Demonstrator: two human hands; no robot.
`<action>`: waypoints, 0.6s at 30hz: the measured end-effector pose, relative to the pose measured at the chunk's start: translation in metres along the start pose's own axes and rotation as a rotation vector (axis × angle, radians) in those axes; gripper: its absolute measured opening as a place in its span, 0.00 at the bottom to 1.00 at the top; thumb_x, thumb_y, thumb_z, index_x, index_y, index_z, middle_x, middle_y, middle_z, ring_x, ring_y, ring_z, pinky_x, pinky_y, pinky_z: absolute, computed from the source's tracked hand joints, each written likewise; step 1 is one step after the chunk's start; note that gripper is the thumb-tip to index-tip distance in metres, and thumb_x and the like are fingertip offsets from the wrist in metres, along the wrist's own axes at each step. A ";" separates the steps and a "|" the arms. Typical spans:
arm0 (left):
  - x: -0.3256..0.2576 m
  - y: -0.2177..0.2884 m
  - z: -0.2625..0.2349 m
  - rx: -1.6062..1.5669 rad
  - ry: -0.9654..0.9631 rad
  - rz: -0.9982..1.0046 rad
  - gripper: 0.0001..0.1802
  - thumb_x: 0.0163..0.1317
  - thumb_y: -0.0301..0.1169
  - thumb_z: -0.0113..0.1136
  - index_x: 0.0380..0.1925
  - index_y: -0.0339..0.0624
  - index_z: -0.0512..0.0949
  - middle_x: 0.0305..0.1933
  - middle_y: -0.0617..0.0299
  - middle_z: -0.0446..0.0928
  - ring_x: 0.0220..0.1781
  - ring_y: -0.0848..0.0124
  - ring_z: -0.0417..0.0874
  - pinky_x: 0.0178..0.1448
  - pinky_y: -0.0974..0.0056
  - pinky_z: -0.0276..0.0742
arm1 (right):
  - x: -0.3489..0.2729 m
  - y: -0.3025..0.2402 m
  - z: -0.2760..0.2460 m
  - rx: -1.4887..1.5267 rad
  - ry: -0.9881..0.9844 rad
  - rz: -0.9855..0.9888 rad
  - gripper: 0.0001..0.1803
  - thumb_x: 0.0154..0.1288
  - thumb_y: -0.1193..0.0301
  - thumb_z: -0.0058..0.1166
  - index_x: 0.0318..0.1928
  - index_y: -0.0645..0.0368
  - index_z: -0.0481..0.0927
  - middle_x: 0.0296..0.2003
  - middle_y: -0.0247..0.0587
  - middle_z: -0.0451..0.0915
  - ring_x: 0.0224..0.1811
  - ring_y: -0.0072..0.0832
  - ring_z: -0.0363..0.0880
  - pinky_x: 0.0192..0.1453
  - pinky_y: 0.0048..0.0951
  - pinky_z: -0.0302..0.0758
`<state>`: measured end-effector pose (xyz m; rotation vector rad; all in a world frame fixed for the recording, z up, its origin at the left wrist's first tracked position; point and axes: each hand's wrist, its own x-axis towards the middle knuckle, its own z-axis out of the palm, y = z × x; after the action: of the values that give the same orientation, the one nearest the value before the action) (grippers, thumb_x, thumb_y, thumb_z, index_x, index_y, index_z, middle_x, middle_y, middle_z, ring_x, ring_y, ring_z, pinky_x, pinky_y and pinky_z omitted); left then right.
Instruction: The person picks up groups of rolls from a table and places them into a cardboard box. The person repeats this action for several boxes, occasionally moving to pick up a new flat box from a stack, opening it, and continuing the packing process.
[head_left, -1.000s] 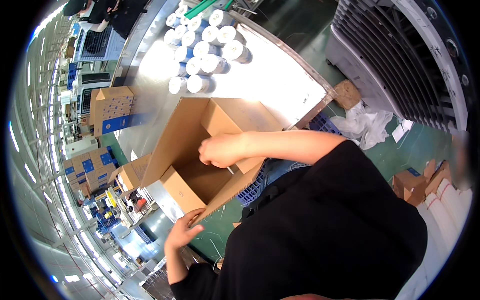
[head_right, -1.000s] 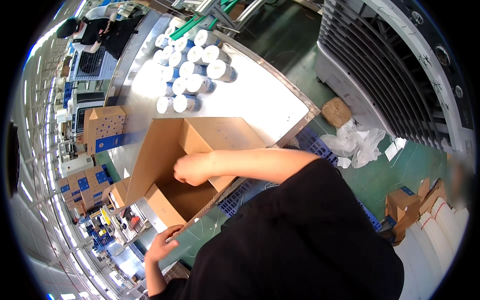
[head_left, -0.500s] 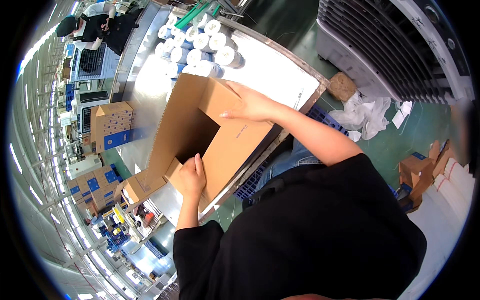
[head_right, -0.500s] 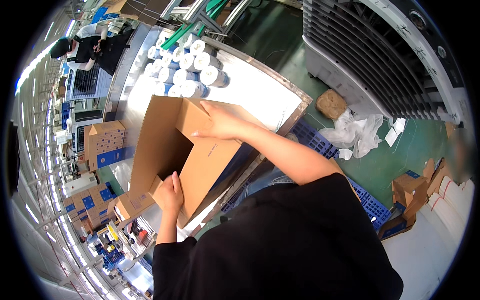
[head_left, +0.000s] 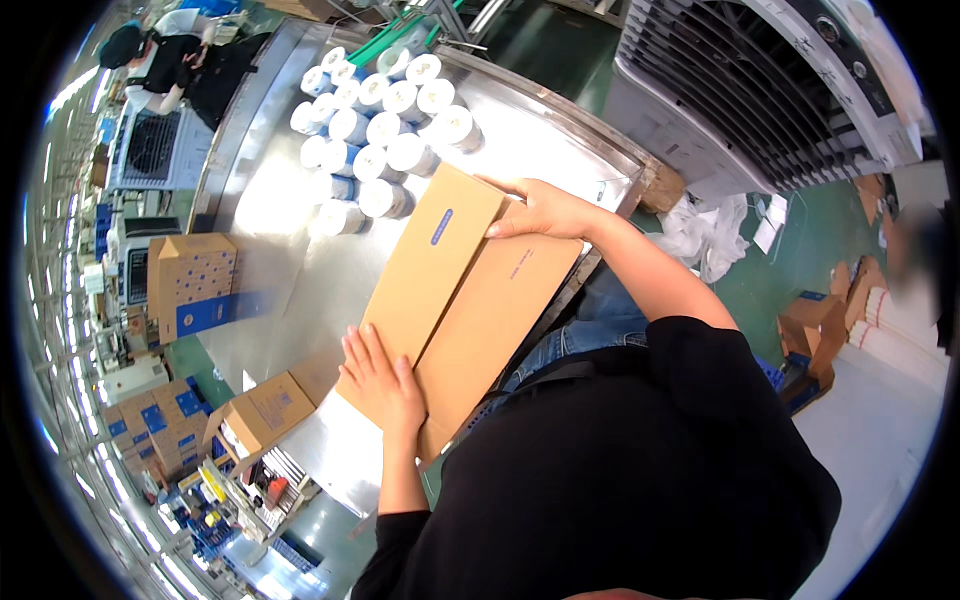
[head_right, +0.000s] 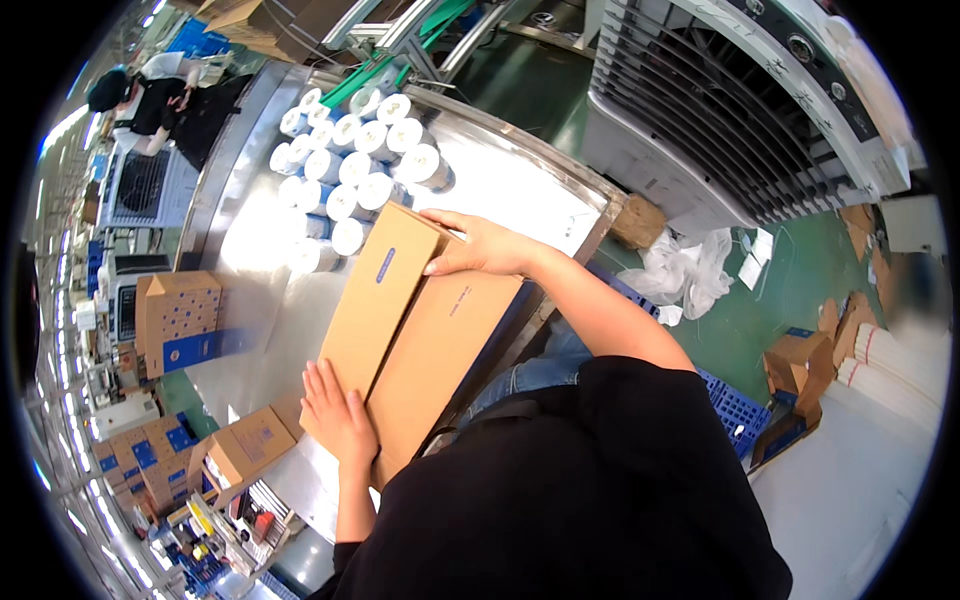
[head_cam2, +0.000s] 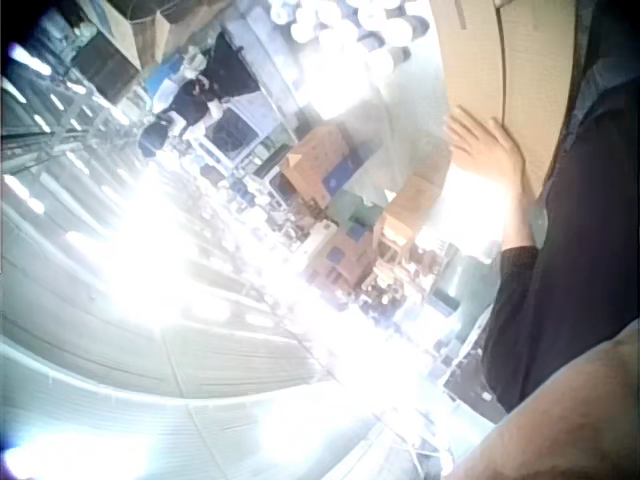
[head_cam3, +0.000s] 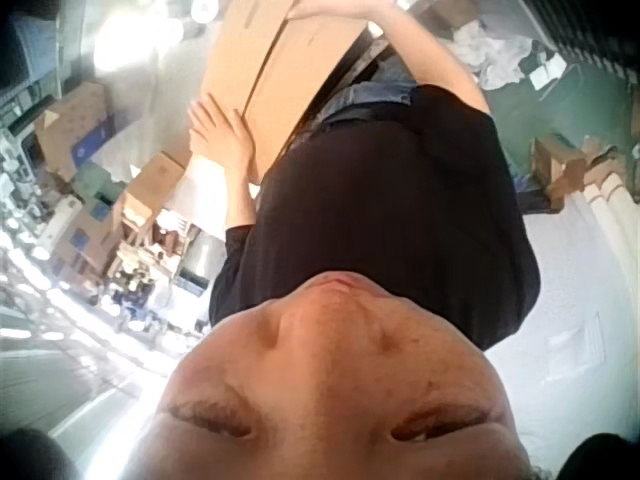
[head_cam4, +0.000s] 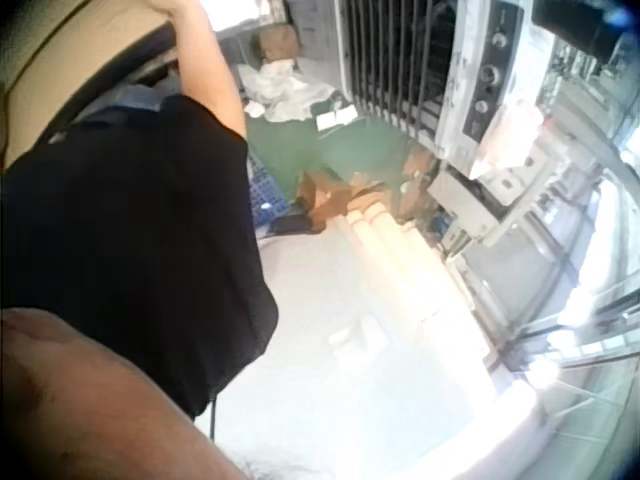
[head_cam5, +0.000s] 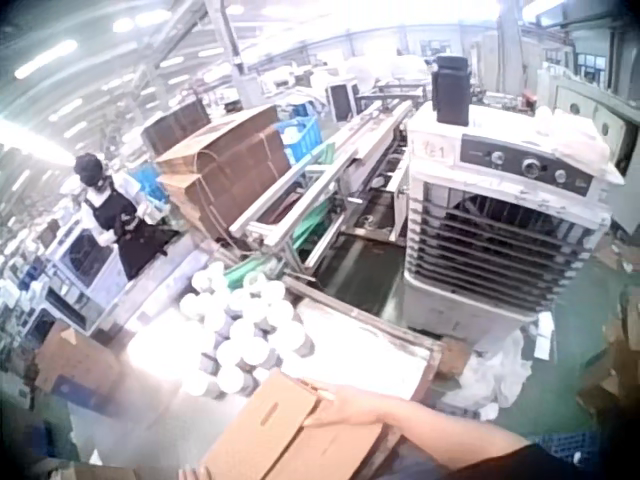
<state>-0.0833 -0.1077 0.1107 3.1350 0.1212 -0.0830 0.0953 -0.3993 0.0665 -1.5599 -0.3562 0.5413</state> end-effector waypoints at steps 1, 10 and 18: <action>0.002 -0.009 0.001 -0.006 0.000 -0.013 0.30 0.68 0.41 0.34 0.68 0.41 0.52 0.73 0.50 0.47 0.75 0.54 0.44 0.72 0.46 0.36 | 0.003 -0.004 0.004 -0.015 0.034 -0.005 0.39 0.54 0.59 0.64 0.62 0.65 0.64 0.57 0.45 0.72 0.61 0.30 0.67 0.65 0.28 0.61; -0.012 -0.049 0.002 -0.179 0.056 -0.035 0.32 0.68 0.45 0.33 0.67 0.38 0.53 0.73 0.47 0.47 0.75 0.51 0.44 0.72 0.45 0.31 | 0.011 0.242 -0.033 -0.696 0.731 0.459 0.18 0.53 0.74 0.51 0.46 0.65 0.77 0.43 0.56 0.78 0.45 0.48 0.77 0.52 0.41 0.73; 0.012 -0.021 0.004 -0.110 -0.022 -0.048 0.33 0.65 0.46 0.35 0.67 0.39 0.54 0.72 0.43 0.48 0.73 0.47 0.46 0.71 0.41 0.33 | 0.046 0.310 -0.078 -1.077 0.596 0.798 0.14 0.55 0.77 0.51 0.44 0.67 0.72 0.46 0.54 0.72 0.50 0.43 0.74 0.51 0.34 0.77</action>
<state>-0.0729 -0.0863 0.1062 3.0211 0.1936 -0.1072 0.1444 -0.4613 -0.2467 -2.8282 0.5793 0.4545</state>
